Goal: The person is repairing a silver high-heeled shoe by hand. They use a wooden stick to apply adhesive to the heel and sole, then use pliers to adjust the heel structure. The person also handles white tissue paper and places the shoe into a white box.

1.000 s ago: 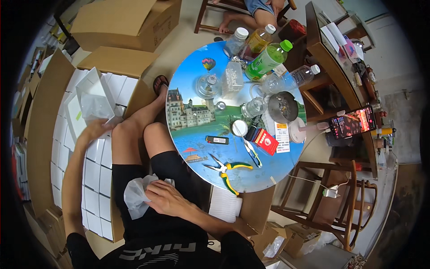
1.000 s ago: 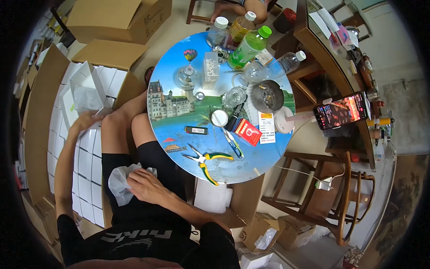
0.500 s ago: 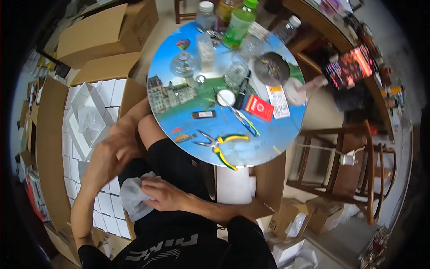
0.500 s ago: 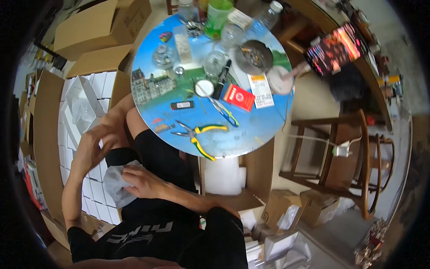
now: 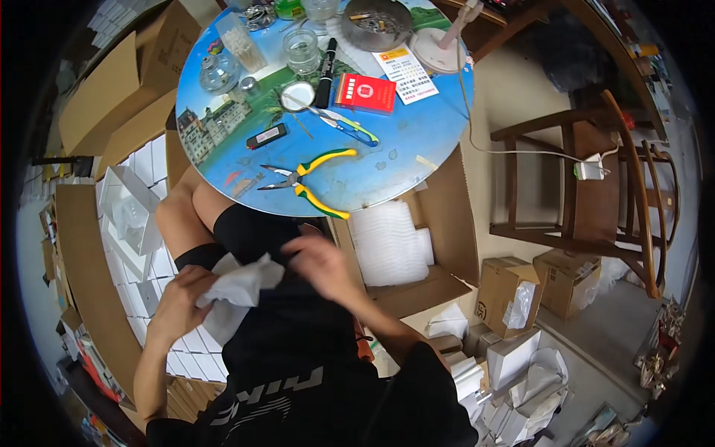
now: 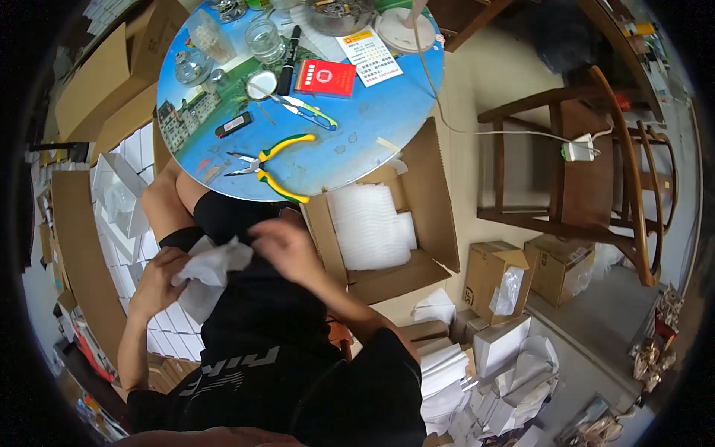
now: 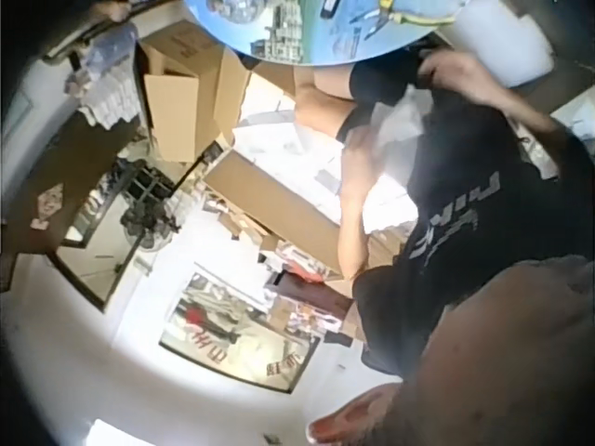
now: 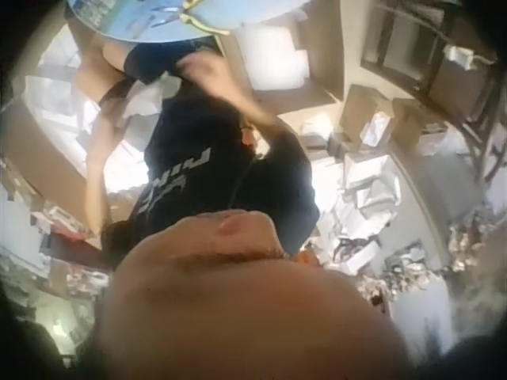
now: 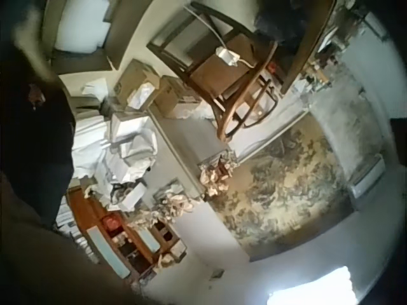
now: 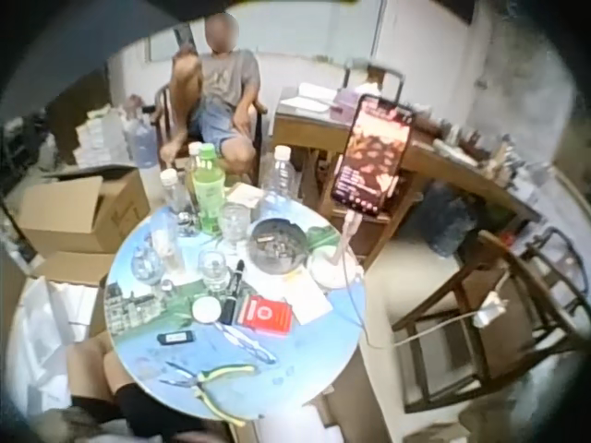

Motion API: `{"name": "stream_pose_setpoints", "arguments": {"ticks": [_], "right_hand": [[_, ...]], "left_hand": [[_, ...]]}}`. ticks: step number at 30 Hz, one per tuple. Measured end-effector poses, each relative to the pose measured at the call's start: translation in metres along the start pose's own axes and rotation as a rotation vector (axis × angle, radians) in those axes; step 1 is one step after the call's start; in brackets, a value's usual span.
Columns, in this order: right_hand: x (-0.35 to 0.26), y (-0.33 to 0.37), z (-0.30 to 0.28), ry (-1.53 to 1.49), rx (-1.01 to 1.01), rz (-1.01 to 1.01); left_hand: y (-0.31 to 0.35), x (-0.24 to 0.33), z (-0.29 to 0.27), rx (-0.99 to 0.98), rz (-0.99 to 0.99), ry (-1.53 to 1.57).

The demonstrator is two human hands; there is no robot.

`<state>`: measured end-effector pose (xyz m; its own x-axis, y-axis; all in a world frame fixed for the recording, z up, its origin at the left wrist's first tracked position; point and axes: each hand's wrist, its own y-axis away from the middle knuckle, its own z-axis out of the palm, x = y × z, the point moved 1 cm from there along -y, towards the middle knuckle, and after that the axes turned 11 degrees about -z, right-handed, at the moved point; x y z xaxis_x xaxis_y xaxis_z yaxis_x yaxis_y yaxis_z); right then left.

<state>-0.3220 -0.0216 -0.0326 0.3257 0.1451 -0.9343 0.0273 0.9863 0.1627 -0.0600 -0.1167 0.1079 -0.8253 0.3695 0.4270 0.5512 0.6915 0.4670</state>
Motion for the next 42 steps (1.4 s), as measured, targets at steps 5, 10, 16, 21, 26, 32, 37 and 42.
{"name": "stream_pose_setpoints", "arguments": {"ticks": [5, 10, 16, 21, 26, 32, 37, 42], "right_hand": [[0.198, 0.056, -0.223, 1.039, 0.815, 0.397], [0.222, 0.039, -0.217, 1.254, 0.477, 1.025], [0.255, 0.04, -0.194, 1.273, 0.479, 0.773], [0.176, 0.073, -0.205, 1.242, 0.439, 0.212], [0.069, 0.091, -0.247, 1.168, 0.674, -0.008], [-0.04, -0.055, -0.018, 0.772, 0.194, -0.287], [-0.076, -0.137, 0.188, 0.485, -0.471, -0.263], [-0.026, -0.136, 0.358, 0.377, -1.036, 0.086]], "left_hand": [[0.007, -0.066, 0.028, 0.094, -0.335, 0.332], [0.019, -0.088, 0.048, 0.287, -0.255, 0.092], [0.008, -0.107, 0.046, 0.299, -0.156, 0.047], [0.023, -0.118, 0.056, 0.325, -0.15, 0.003], [0.021, -0.111, 0.058, 0.383, -0.074, -0.004], [0.021, -0.111, 0.059, 0.603, 0.034, 0.182], [0.04, -0.124, 0.071, 0.781, 0.123, 0.829], [0.133, -0.168, 0.114, 0.84, 0.249, 1.982]]}}
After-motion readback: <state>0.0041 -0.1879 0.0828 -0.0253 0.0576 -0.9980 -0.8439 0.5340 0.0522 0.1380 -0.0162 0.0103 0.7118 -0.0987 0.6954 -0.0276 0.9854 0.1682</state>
